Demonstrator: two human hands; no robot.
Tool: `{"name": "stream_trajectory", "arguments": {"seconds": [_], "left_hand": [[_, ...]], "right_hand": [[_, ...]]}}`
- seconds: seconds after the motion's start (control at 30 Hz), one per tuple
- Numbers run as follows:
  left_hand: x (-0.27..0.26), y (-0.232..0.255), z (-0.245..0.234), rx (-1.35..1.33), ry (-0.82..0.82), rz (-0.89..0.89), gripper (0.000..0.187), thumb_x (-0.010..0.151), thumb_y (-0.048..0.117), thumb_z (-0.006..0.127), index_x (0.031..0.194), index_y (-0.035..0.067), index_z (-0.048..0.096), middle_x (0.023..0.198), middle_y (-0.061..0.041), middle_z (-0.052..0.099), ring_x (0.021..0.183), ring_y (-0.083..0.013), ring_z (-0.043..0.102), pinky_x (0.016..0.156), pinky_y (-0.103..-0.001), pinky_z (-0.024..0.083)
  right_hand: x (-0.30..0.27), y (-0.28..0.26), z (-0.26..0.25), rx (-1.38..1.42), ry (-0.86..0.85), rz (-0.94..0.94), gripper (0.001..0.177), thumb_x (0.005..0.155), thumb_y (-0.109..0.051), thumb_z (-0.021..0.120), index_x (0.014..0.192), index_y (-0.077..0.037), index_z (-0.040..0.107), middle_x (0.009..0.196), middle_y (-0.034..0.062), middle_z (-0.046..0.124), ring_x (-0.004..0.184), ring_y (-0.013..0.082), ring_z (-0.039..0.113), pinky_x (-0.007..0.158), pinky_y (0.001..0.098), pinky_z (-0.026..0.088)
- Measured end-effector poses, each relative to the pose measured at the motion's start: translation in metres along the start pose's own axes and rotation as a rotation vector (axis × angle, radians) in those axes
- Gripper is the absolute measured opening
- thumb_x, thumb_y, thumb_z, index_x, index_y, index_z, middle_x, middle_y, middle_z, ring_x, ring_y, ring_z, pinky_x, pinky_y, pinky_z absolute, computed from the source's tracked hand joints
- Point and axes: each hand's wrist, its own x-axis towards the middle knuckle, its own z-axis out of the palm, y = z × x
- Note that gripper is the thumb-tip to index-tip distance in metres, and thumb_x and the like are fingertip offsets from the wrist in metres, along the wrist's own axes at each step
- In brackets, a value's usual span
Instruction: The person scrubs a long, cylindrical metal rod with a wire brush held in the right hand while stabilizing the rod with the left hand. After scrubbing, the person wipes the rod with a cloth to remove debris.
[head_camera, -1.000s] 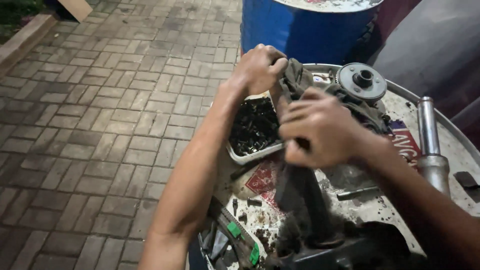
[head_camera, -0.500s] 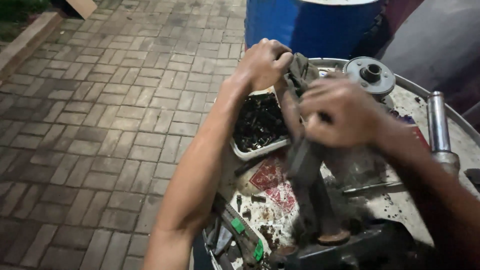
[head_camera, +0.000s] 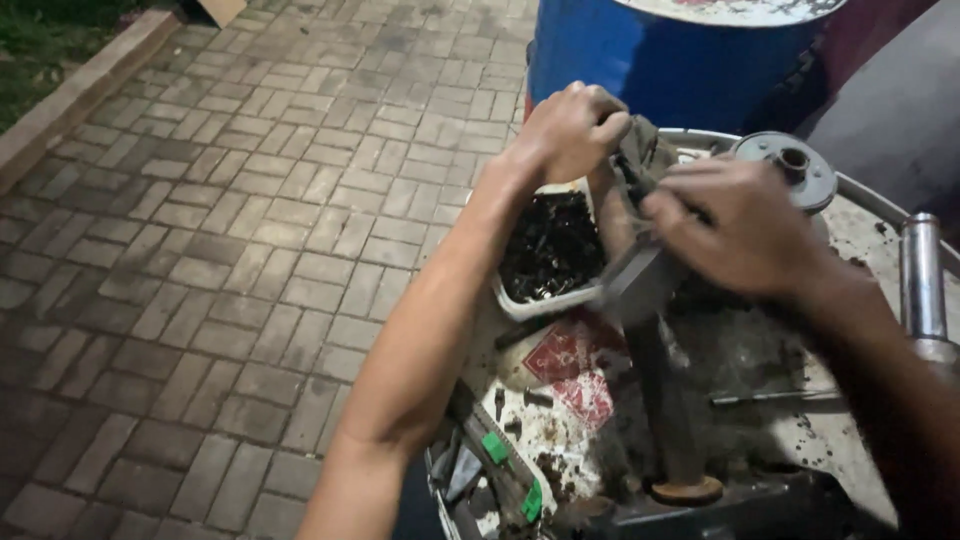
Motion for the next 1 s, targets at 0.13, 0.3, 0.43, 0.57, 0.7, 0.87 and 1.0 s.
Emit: {"name": "stream_trajectory", "arguments": {"seconds": [0.13, 0.3, 0.43, 0.57, 0.7, 0.87, 1.0], "left_hand": [[0.0, 0.0, -0.002, 0.021, -0.009, 0.0, 0.034, 0.084, 0.032, 0.044, 0.062, 0.008, 0.054, 0.067, -0.016, 0.067, 0.062, -0.0317, 0.056, 0.06, -0.051, 0.04], [0.002, -0.01, 0.001, 0.046, 0.037, -0.033, 0.047, 0.082, 0.035, 0.043, 0.091, 0.01, 0.082, 0.1, -0.017, 0.079, 0.091, -0.0389, 0.073, 0.072, -0.051, 0.051], [0.002, -0.007, 0.008, 0.052, 0.021, -0.002, 0.029, 0.084, 0.034, 0.045, 0.074, 0.012, 0.06, 0.08, -0.018, 0.066, 0.075, -0.0403, 0.053, 0.065, -0.054, 0.041], [-0.003, 0.001, -0.001, 0.01, 0.005, -0.018, 0.033, 0.084, 0.029, 0.043, 0.058, 0.01, 0.042, 0.06, -0.012, 0.059, 0.059, -0.0282, 0.046, 0.058, -0.049, 0.036], [-0.004, -0.002, 0.002, -0.013, 0.023, 0.022, 0.037, 0.084, 0.03, 0.043, 0.062, 0.007, 0.06, 0.066, -0.013, 0.069, 0.059, -0.0281, 0.057, 0.056, -0.048, 0.04], [-0.002, -0.005, 0.004, 0.019, 0.003, -0.024, 0.035, 0.088, 0.033, 0.044, 0.06, 0.011, 0.045, 0.063, -0.018, 0.061, 0.059, -0.035, 0.048, 0.06, -0.053, 0.038], [-0.003, -0.004, 0.002, 0.015, 0.046, 0.004, 0.033, 0.086, 0.029, 0.044, 0.06, 0.01, 0.045, 0.063, -0.019, 0.059, 0.06, -0.0376, 0.046, 0.06, -0.053, 0.036]], "right_hand": [[0.009, -0.039, -0.003, -0.043, 0.056, -0.316, 0.027, 0.094, -0.026, 0.066, 0.069, -0.017, 0.07, 0.064, -0.0025, 0.069, 0.059, 0.0121, 0.059, 0.077, 0.0336, 0.047], [0.011, -0.02, -0.014, 0.141, 0.08, -0.127, 0.025, 0.094, -0.012, 0.062, 0.073, 0.0, 0.07, 0.076, 0.0098, 0.072, 0.059, 0.021, 0.059, 0.062, 0.0413, 0.043], [0.002, -0.045, 0.004, 0.015, 0.059, -0.261, 0.027, 0.088, -0.023, 0.061, 0.064, -0.012, 0.066, 0.064, 0.0018, 0.066, 0.06, 0.0184, 0.06, 0.077, 0.0462, 0.044], [0.017, -0.025, 0.009, 0.221, 0.099, -0.394, 0.032, 0.085, -0.007, 0.053, 0.055, -0.015, 0.057, 0.047, -0.0041, 0.048, 0.041, 0.009, 0.033, 0.046, 0.0293, 0.032], [-0.002, 0.001, 0.001, 0.012, 0.217, -0.126, 0.031, 0.099, -0.012, 0.063, 0.072, 0.001, 0.068, 0.067, 0.0094, 0.066, 0.054, 0.0225, 0.055, 0.066, 0.0429, 0.042], [0.015, -0.057, 0.012, 0.065, 0.113, -0.494, 0.015, 0.078, -0.012, 0.064, 0.064, -0.013, 0.062, 0.067, -0.0003, 0.064, 0.061, 0.0205, 0.057, 0.07, 0.0396, 0.04], [0.008, 0.004, 0.006, 0.06, 0.123, -0.253, 0.029, 0.089, -0.008, 0.055, 0.065, -0.005, 0.071, 0.06, 0.006, 0.063, 0.045, 0.0147, 0.045, 0.048, 0.0358, 0.035]]}}
